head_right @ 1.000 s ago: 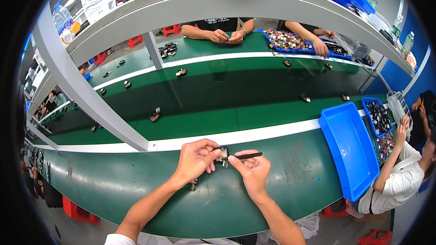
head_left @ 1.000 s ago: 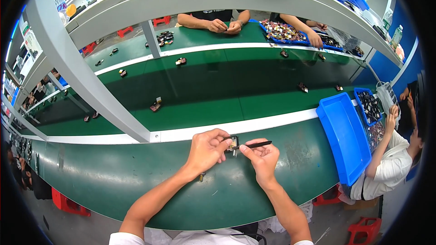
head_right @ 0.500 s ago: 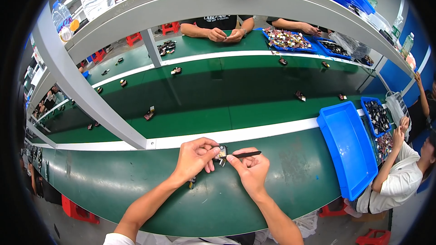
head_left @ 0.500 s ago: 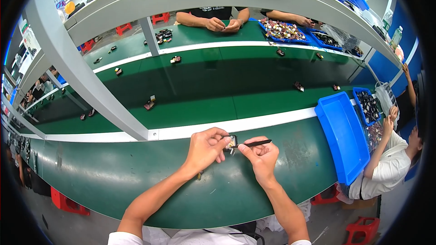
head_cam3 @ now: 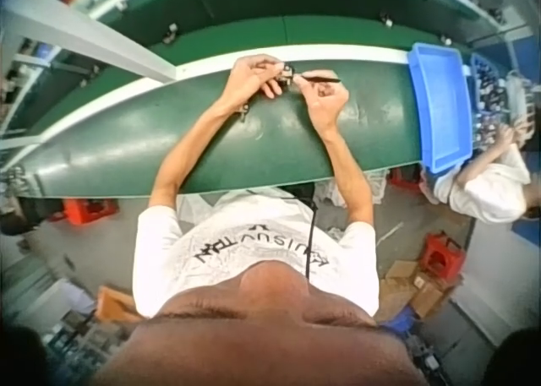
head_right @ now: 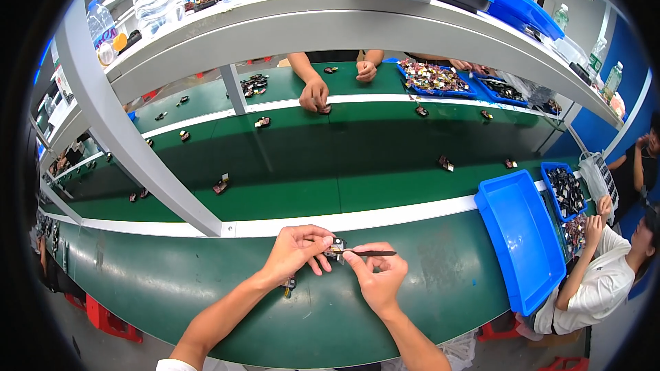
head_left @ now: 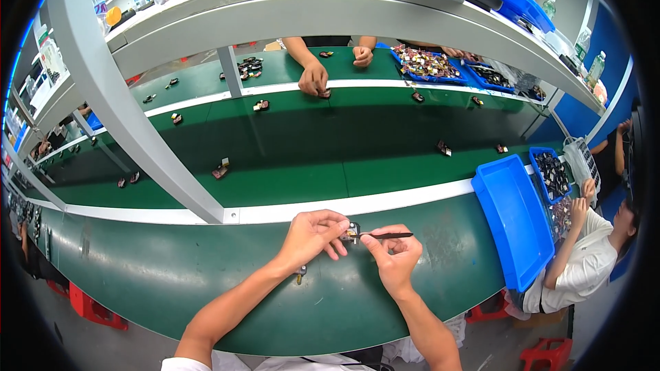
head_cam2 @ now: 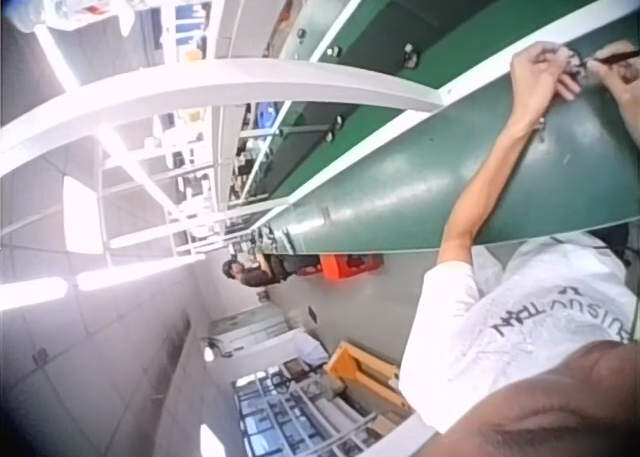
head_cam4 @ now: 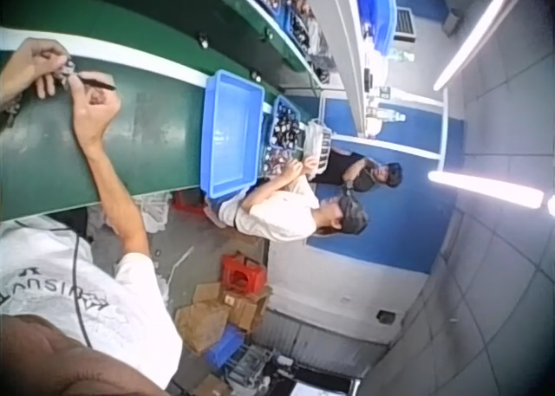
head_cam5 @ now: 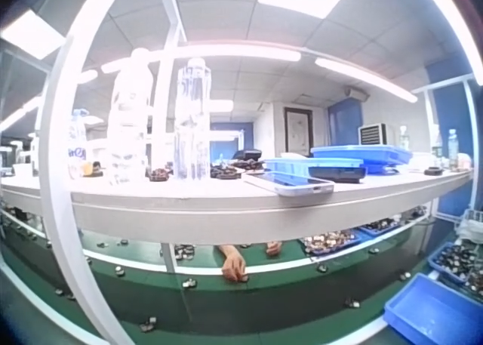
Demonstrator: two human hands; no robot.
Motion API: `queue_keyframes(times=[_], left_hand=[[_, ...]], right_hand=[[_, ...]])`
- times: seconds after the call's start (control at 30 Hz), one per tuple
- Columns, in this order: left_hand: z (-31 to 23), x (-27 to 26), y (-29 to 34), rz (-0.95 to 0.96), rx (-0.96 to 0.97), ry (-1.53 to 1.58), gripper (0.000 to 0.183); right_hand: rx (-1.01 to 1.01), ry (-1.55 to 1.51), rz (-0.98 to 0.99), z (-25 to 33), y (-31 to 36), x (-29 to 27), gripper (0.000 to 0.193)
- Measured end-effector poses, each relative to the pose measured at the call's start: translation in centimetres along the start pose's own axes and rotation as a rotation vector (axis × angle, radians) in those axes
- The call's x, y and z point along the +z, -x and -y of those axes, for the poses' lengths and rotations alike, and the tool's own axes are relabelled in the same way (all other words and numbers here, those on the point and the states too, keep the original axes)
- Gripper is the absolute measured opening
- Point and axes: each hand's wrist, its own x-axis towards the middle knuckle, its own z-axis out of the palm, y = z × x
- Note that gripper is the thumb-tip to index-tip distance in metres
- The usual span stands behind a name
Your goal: Assemble small electronic or toy components on a production line using tweezers.
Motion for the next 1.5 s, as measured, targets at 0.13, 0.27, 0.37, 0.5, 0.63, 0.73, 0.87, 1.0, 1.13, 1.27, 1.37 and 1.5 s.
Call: queue_keyframes(times=[0.13, 0.27, 0.37, 0.5, 0.63, 0.73, 0.87, 1.0, 1.13, 1.27, 1.37, 1.5], left_hand=[[0.1, -0.1, -0.1, 0.004, 0.006, 0.02, 0.032], [-0.1, -0.1, 0.0, -0.004, 0.053, 0.026, 0.031], [-0.1, 0.0, -0.2, -0.013, 0.068, -0.002, 0.029], [-0.1, 0.1, 0.0, -0.027, 0.104, -0.031, 0.026], [0.0, 0.2, 0.1, -0.032, 0.095, -0.015, 0.026], [-0.1, 0.3, 0.2, -0.051, 0.104, -0.014, 0.025], [0.1, 0.1, 0.1, -0.051, 0.109, 0.003, 0.025], [0.2, -0.1, 0.1, -0.041, 0.107, -0.002, 0.024], [0.4, -0.2, 0.0, -0.043, 0.118, -0.031, 0.023], [0.2, -0.4, -0.1, -0.05, 0.127, -0.051, 0.023], [0.2, -0.5, -0.2, -0.049, 0.132, -0.051, 0.023], [0.4, -0.7, -0.2, -0.056, 0.131, -0.057, 0.023]], right_hand=[[-0.077, 0.049, -0.011, -0.3, 0.0, 0.1, 0.014], [-0.099, 0.075, -0.006, 0.0, 0.0, 0.1, 0.014], [-0.114, 0.096, -0.002, -0.2, -0.1, 0.1, 0.014], [-0.116, 0.08, -0.014, -0.4, -0.1, 0.2, 0.015], [-0.13, 0.12, -0.015, -0.4, 0.2, 0.1, 0.014], [-0.146, 0.145, -0.02, -0.4, 0.2, 0.1, 0.014], [-0.139, 0.173, 0.003, 0.0, 0.3, 0.1, 0.014], [-0.107, 0.161, 0.021, 0.0, 0.3, 0.0, 0.015], [-0.034, 0.093, 0.035, 0.0, 0.1, 0.2, 0.017], [-0.061, 0.09, 0.02, -0.1, 0.1, 0.2, 0.016], [-0.144, 0.15, 0.043, -0.1, 0.1, 0.4, 0.016], [-0.271, 0.23, 0.078, -0.3, 0.0, 0.6, 0.017]])
